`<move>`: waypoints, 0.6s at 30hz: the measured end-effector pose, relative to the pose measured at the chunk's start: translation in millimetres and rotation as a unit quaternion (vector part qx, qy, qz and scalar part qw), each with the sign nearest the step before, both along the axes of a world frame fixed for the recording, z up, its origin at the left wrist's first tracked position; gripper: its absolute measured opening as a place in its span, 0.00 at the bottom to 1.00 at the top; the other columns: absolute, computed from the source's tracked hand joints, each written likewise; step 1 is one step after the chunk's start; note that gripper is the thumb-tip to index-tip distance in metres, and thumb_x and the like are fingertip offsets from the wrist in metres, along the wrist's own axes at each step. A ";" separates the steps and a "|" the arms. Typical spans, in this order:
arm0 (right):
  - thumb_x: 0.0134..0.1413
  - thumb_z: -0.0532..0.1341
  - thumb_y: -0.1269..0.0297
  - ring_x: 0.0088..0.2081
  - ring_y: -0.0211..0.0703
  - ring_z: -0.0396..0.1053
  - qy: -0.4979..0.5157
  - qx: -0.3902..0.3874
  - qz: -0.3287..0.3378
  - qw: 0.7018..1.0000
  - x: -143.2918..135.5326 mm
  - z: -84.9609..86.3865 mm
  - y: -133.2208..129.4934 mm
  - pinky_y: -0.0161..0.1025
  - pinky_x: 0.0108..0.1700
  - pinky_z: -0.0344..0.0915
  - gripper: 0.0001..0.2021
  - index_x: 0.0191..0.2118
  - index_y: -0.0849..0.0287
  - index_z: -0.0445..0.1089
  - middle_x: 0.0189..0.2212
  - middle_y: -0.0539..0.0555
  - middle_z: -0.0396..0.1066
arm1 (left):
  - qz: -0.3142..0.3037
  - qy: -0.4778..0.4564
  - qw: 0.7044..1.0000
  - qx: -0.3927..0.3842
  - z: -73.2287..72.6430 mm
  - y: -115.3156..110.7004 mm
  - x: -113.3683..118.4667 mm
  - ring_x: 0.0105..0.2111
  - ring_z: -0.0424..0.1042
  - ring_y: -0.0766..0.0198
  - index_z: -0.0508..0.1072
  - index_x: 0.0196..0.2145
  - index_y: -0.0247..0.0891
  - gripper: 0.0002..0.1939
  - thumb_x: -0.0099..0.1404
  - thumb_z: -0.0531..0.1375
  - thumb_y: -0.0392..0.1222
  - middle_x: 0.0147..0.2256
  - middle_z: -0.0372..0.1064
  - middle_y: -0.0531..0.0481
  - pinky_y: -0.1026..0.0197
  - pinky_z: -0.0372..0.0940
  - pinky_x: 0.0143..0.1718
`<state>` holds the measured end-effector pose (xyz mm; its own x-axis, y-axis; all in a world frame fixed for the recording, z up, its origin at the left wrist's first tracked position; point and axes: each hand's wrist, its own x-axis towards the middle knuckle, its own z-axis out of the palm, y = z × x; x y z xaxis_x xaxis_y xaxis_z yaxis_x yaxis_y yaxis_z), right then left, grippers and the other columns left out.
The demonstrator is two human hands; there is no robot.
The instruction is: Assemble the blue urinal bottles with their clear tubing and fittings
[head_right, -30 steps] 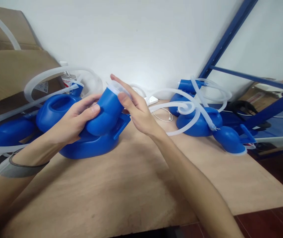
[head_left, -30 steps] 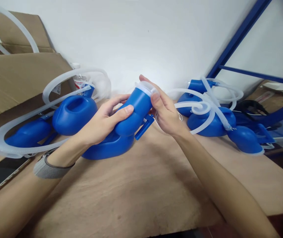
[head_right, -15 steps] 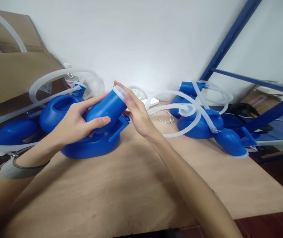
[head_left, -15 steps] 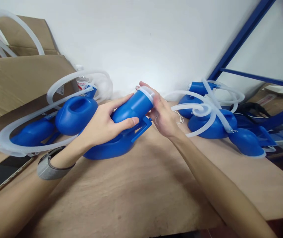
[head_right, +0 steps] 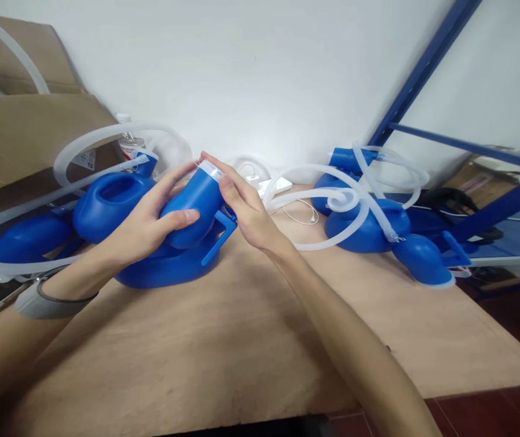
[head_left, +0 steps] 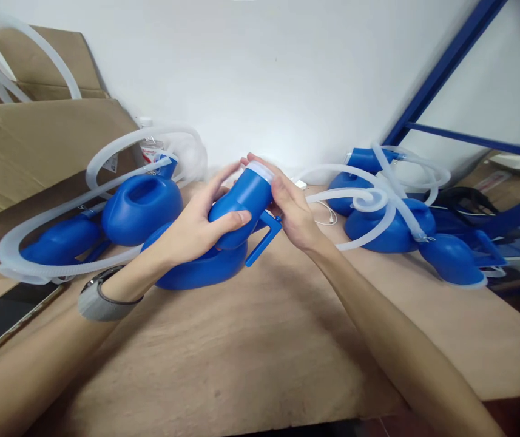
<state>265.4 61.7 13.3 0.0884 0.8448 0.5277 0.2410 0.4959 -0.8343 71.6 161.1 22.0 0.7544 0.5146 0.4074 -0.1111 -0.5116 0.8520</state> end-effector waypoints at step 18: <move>0.67 0.68 0.49 0.57 0.55 0.78 -0.068 0.057 -0.033 0.995 -11.1 1.7 -1.0 0.53 0.57 0.80 0.33 0.73 0.41 0.62 0.61 0.56 0.75 | 0.103 -0.157 0.980 0.072 2.4 6.4 -5.4 0.59 0.76 0.45 0.55 0.59 0.52 0.42 0.61 0.74 0.64 0.57 0.74 0.51 0.45 0.78 0.49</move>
<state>254.3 60.7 15.0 0.0640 0.7730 0.6312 0.3831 0.5650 -0.7308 66.3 167.5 24.5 0.4667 0.5627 0.6823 -0.2371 -0.6637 0.7095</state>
